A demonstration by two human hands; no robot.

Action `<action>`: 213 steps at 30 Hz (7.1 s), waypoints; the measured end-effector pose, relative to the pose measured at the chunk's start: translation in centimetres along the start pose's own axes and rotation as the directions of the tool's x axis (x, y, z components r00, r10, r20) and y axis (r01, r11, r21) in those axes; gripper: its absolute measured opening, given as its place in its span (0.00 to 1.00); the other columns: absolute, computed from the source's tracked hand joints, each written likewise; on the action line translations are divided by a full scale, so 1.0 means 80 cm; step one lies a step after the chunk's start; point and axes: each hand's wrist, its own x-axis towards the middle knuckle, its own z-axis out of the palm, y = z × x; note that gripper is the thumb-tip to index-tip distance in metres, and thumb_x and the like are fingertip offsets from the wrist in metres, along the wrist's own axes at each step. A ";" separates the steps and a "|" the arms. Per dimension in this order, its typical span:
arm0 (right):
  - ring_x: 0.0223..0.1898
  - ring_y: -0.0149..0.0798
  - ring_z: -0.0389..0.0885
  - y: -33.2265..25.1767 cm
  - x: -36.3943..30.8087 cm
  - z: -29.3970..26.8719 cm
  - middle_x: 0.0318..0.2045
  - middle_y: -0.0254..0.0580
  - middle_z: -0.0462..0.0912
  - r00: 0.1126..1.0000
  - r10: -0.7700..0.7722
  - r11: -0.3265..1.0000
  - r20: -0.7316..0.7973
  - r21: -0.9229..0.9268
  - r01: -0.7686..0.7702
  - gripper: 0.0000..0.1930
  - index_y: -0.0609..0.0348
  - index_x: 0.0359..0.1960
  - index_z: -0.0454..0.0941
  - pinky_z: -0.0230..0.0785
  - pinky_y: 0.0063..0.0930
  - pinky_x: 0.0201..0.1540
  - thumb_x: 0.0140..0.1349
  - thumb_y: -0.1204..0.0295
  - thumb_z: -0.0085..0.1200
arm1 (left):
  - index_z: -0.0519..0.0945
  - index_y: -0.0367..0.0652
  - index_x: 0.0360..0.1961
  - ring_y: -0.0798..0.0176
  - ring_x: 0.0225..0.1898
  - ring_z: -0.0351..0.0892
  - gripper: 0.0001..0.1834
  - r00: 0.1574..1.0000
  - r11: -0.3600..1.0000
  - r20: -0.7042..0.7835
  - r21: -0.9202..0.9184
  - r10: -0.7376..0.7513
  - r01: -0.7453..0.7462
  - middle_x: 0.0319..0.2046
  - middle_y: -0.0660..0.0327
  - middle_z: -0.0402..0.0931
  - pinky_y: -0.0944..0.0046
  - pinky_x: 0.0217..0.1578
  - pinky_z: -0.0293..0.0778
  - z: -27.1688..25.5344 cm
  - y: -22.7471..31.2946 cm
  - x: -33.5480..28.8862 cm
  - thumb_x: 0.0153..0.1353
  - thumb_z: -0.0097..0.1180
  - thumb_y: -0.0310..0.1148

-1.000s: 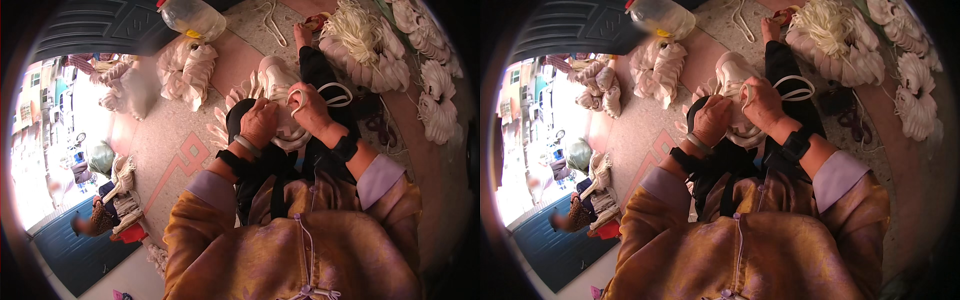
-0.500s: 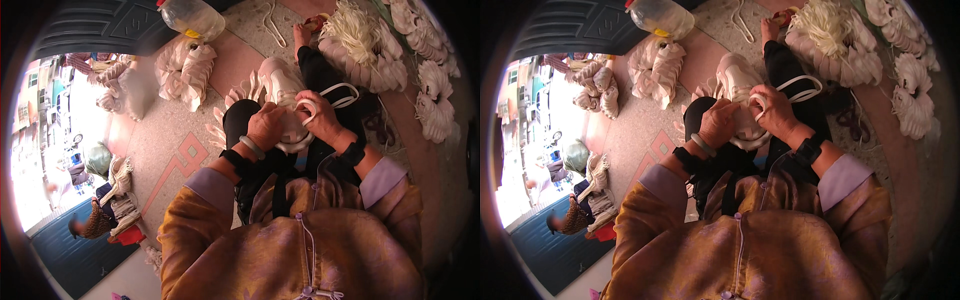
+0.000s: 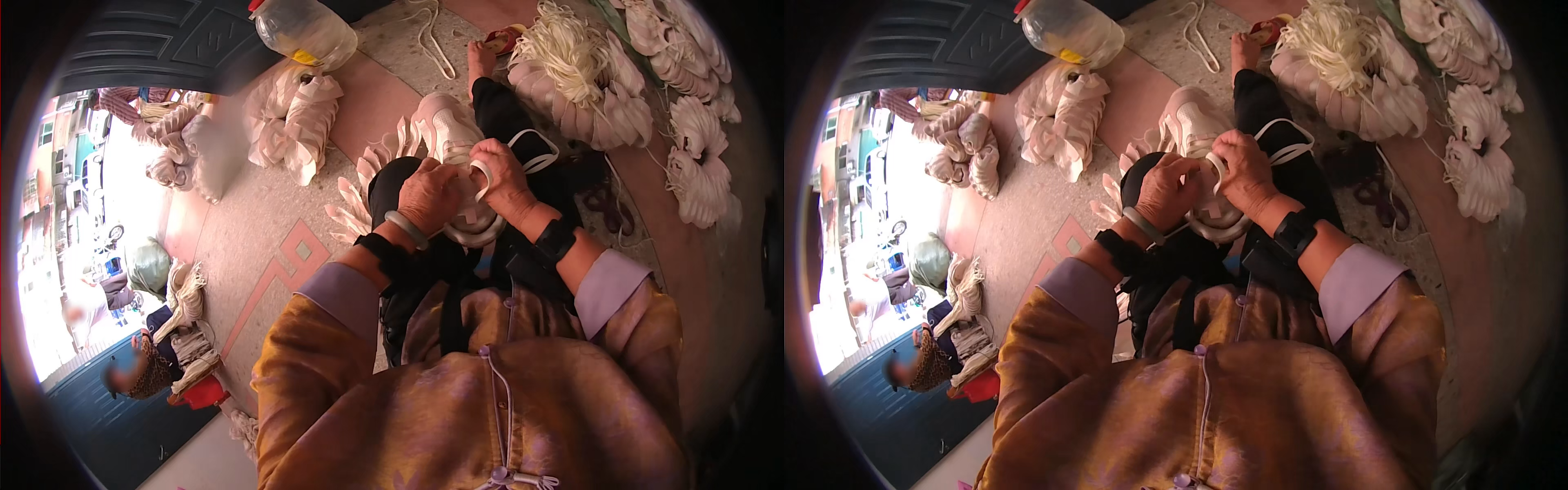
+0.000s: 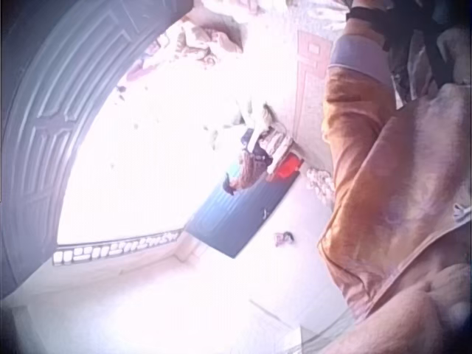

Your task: Lacing and grouping white athletic shoes.

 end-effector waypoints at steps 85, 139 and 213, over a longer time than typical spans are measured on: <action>0.23 0.47 0.79 -0.021 -0.001 -0.064 0.18 0.47 0.78 0.949 -0.091 0.952 0.303 -0.252 0.172 0.06 0.58 0.25 0.69 0.71 0.37 0.27 0.51 0.70 0.51 | 0.71 0.39 0.42 0.45 0.27 0.77 0.15 0.997 0.963 -0.005 0.261 -0.071 0.070 0.22 0.49 0.75 0.52 0.28 0.71 -0.001 0.012 -0.008 0.53 0.50 0.32; 0.16 0.25 0.70 0.252 -0.108 -0.415 0.17 0.30 0.71 0.501 0.856 0.510 -0.126 0.051 -0.858 0.07 0.56 0.38 0.75 0.64 0.20 0.18 0.63 0.70 0.46 | 0.76 0.40 0.28 0.73 0.10 0.67 0.10 0.692 0.726 -0.316 0.012 -0.649 0.687 0.12 0.63 0.70 0.71 0.11 0.63 -0.306 -0.191 -0.171 0.61 0.46 0.33; 0.22 0.45 0.77 -0.003 -0.009 -0.044 0.20 0.42 0.76 0.993 0.107 0.980 0.041 0.166 -0.112 0.04 0.57 0.28 0.71 0.67 0.30 0.25 0.54 0.74 0.53 | 0.71 0.40 0.26 0.73 0.11 0.68 0.07 0.831 0.586 0.048 -0.687 -0.554 0.430 0.17 0.64 0.70 0.75 0.12 0.64 -0.001 -0.010 -0.011 0.62 0.46 0.28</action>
